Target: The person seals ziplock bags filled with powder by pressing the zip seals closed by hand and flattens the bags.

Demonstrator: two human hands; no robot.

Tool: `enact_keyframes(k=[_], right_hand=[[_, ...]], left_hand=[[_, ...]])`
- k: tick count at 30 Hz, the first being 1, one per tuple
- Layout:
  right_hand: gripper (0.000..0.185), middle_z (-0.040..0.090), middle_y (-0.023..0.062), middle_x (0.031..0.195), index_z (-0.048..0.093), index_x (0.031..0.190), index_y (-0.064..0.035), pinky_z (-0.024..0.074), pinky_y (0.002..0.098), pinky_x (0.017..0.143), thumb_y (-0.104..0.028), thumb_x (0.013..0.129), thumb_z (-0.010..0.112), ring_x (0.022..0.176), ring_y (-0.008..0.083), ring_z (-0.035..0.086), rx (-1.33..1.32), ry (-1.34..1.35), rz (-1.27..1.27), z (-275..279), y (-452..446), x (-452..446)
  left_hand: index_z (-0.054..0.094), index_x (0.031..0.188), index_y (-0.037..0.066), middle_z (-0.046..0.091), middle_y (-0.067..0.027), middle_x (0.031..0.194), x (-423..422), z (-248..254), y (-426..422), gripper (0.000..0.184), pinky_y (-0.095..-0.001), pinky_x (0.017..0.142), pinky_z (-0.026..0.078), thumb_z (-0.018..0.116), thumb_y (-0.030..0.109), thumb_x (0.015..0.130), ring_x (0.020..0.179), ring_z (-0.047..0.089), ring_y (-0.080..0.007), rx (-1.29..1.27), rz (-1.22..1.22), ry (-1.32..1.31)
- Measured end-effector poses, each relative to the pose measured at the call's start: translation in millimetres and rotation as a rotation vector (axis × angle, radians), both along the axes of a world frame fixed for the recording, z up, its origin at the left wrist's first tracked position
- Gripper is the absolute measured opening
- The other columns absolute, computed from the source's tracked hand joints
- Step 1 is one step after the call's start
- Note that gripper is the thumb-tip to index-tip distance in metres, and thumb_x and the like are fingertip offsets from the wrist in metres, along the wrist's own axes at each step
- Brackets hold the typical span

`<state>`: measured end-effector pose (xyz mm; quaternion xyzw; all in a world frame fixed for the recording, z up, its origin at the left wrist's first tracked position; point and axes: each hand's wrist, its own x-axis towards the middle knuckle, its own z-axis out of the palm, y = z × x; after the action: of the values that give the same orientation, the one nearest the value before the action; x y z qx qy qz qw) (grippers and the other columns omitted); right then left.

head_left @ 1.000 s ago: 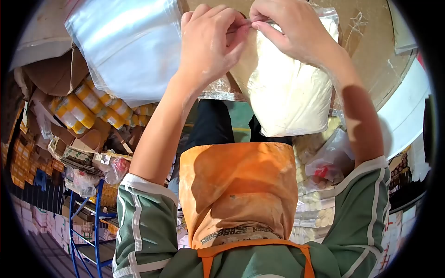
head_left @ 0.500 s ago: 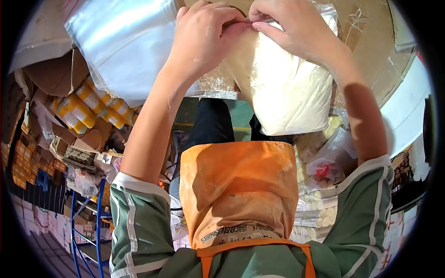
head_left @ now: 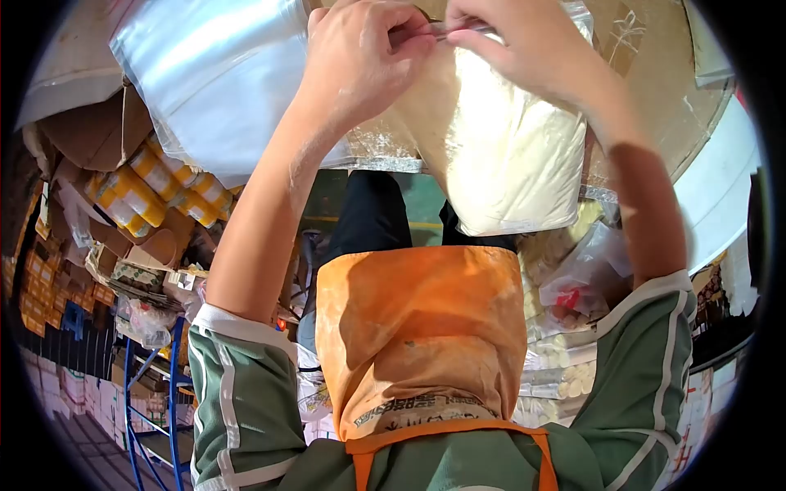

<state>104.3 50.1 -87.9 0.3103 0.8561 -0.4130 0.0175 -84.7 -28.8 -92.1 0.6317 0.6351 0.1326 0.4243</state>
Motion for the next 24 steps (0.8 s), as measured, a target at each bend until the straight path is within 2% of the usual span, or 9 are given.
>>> enact_keyframes(k=[3, 5, 9, 11, 13, 19, 21, 24], right_hand=[[0.010, 0.063, 0.0130, 0.082, 0.062, 0.080, -0.0031, 0.0460, 0.0417, 0.079, -0.013, 0.079, 0.064, 0.084, 0.0326, 0.061, -0.049, 0.050, -0.055, 7, 7, 11], [0.011, 0.063, 0.0140, 0.082, 0.062, 0.082, -0.0017, 0.0463, 0.0413, 0.078, -0.013, 0.080, 0.063, 0.083, 0.0334, 0.061, 0.004, 0.050, -0.073, 9, 3, 13], [0.012, 0.062, 0.0167, 0.083, 0.061, 0.083, -0.0007, 0.0470, 0.0437, 0.077, -0.013, 0.081, 0.061, 0.083, 0.0356, 0.061, 0.023, 0.014, -0.053, 12, 0, 11], [0.013, 0.061, 0.0175, 0.083, 0.060, 0.083, -0.0002, 0.0471, 0.0444, 0.076, -0.013, 0.082, 0.061, 0.083, 0.0363, 0.060, 0.015, -0.039, -0.034, 13, 4, 9], [0.013, 0.061, 0.0185, 0.084, 0.059, 0.084, 0.0005, 0.0472, 0.0444, 0.075, -0.013, 0.084, 0.060, 0.083, 0.0371, 0.060, -0.091, -0.061, 0.071, 12, 11, 11], [0.018, 0.055, 0.0160, 0.077, 0.055, 0.084, -0.0006, 0.0451, 0.0444, 0.069, -0.017, 0.085, 0.062, 0.078, 0.0360, 0.058, 0.026, -0.007, 0.146, 16, 15, 23], [0.018, 0.054, 0.0154, 0.076, 0.055, 0.083, -0.0014, 0.0448, 0.0444, 0.069, -0.017, 0.085, 0.062, 0.076, 0.0359, 0.058, 0.055, -0.001, 0.158, 16, 20, 28], [0.017, 0.054, 0.0147, 0.077, 0.056, 0.083, -0.0026, 0.0447, 0.0444, 0.068, -0.018, 0.084, 0.063, 0.074, 0.0359, 0.057, 0.108, -0.025, 0.222, 13, 25, 40]], left_hand=[[0.071, 0.090, 0.005, 0.069, -0.0079, 0.079, 0, -2, -1, 0.020, -0.0372, 0.078, 0.044, 0.067, 0.024, 0.085, 0.078, 0.060, -0.0253, 0.108, -0.086, 0.059], [0.070, 0.090, 0.009, 0.067, -0.0042, 0.082, 5, -1, -4, 0.016, -0.0361, 0.083, 0.037, 0.065, 0.023, 0.087, 0.085, 0.057, -0.0237, 0.179, -0.119, 0.129], [0.065, 0.084, 0.008, 0.065, -0.0072, 0.083, 20, 10, 10, 0.007, -0.0427, 0.080, 0.036, 0.066, 0.014, 0.081, 0.086, 0.056, -0.0295, 0.012, -0.114, 0.085], [0.064, 0.083, 0.008, 0.063, -0.0064, 0.082, 26, -2, 6, 0.005, -0.0418, 0.079, 0.035, 0.064, 0.013, 0.082, 0.083, 0.055, -0.0291, 0.227, -0.088, 0.058], [0.064, 0.083, 0.008, 0.063, -0.0065, 0.083, 25, -1, 4, 0.006, -0.0422, 0.080, 0.035, 0.064, 0.014, 0.083, 0.085, 0.055, -0.0289, 0.231, -0.090, 0.045], [0.064, 0.086, 0.009, 0.063, -0.0062, 0.087, 6, -4, -9, 0.013, -0.0417, 0.081, 0.035, 0.069, 0.019, 0.081, 0.089, 0.055, -0.0282, 0.246, -0.094, 0.133], [0.068, 0.089, 0.011, 0.063, -0.0013, 0.083, -7, -7, -16, 0.011, -0.0352, 0.082, 0.033, 0.062, 0.021, 0.090, 0.086, 0.055, -0.0226, 0.370, -0.158, 0.194], [0.066, 0.088, 0.011, 0.061, -0.0007, 0.083, -18, -3, -22, 0.010, -0.0351, 0.080, 0.033, 0.062, 0.020, 0.090, 0.083, 0.054, -0.0230, 0.349, -0.167, 0.247]])
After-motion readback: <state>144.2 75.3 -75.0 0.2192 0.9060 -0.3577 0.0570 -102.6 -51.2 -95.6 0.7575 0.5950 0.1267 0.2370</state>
